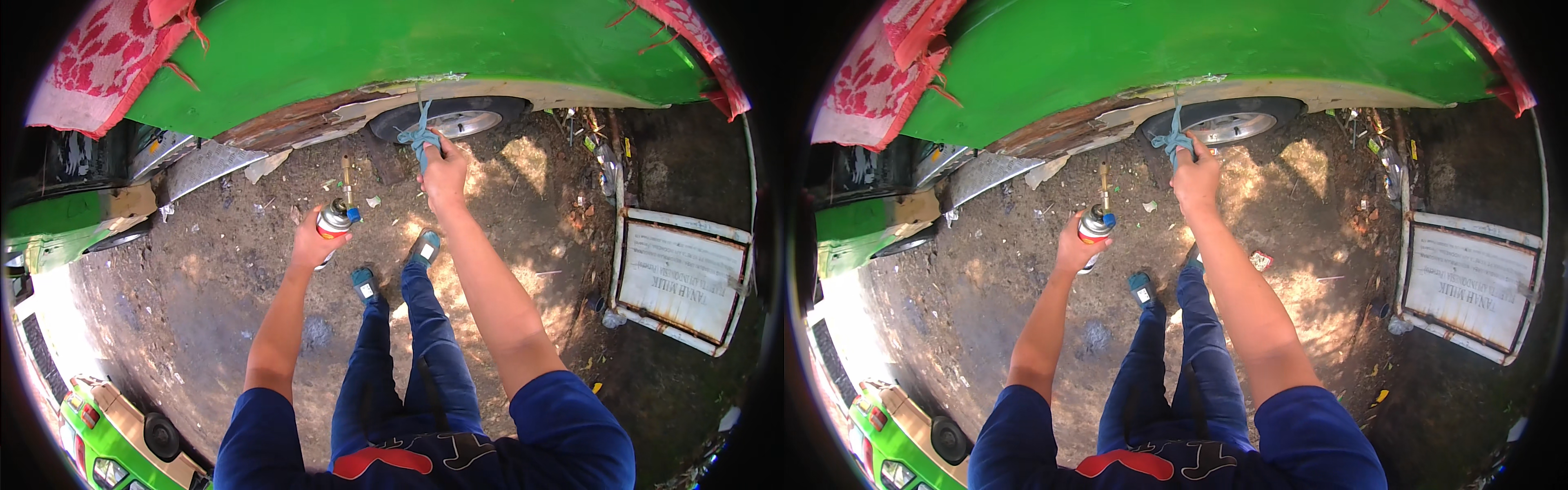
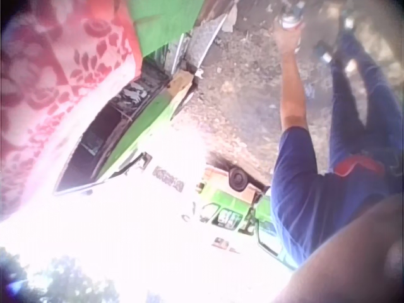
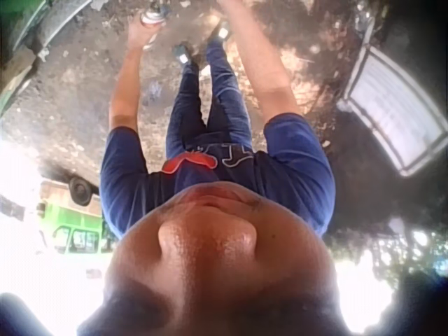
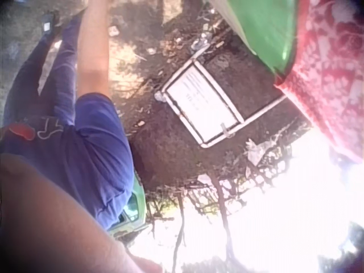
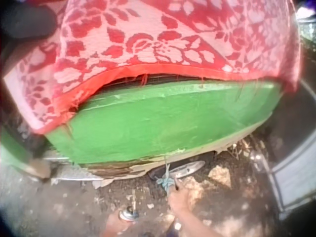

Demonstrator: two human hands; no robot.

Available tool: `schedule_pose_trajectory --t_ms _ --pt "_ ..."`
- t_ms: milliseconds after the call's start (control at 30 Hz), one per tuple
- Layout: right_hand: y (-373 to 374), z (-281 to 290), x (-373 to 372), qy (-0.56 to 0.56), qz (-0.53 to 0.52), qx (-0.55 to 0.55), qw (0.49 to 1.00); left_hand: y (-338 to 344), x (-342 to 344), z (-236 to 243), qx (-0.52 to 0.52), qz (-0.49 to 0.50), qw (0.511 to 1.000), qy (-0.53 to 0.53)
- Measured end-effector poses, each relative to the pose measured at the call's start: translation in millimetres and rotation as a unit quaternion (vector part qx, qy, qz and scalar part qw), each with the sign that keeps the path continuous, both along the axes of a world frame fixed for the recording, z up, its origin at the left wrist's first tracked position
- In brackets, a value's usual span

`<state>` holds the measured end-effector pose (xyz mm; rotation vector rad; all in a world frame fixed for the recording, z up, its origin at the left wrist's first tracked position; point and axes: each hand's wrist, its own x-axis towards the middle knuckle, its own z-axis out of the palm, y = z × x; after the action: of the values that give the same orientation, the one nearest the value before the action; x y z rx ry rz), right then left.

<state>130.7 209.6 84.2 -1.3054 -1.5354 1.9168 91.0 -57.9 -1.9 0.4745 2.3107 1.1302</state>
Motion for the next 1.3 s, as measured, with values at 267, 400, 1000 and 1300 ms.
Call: schedule_pose_trajectory --t_ms 267,400,1000,1300 --pt "-21.2 -18.4 -14.7 -0.01 0.079 0.063 0.995 -20.3 -2.0 0.2 -0.003 0.002 1.0 0.006" --pt "-15.7 -23.7 -12.9 -0.008 0.094 0.08 0.992 -22.4 -3.1 3.1 -0.007 0.001 1.0 0.013" --pt "91.7 -6.2 30.3 -0.031 0.098 0.108 0.989 6.8 -1.9 4.7 0.003 -0.025 0.999 0.025" --pt "132.2 7.5 53.4 -0.047 0.036 0.125 0.99 38.4 -8.0 19.0 -0.006 -0.074 0.997 0.003"
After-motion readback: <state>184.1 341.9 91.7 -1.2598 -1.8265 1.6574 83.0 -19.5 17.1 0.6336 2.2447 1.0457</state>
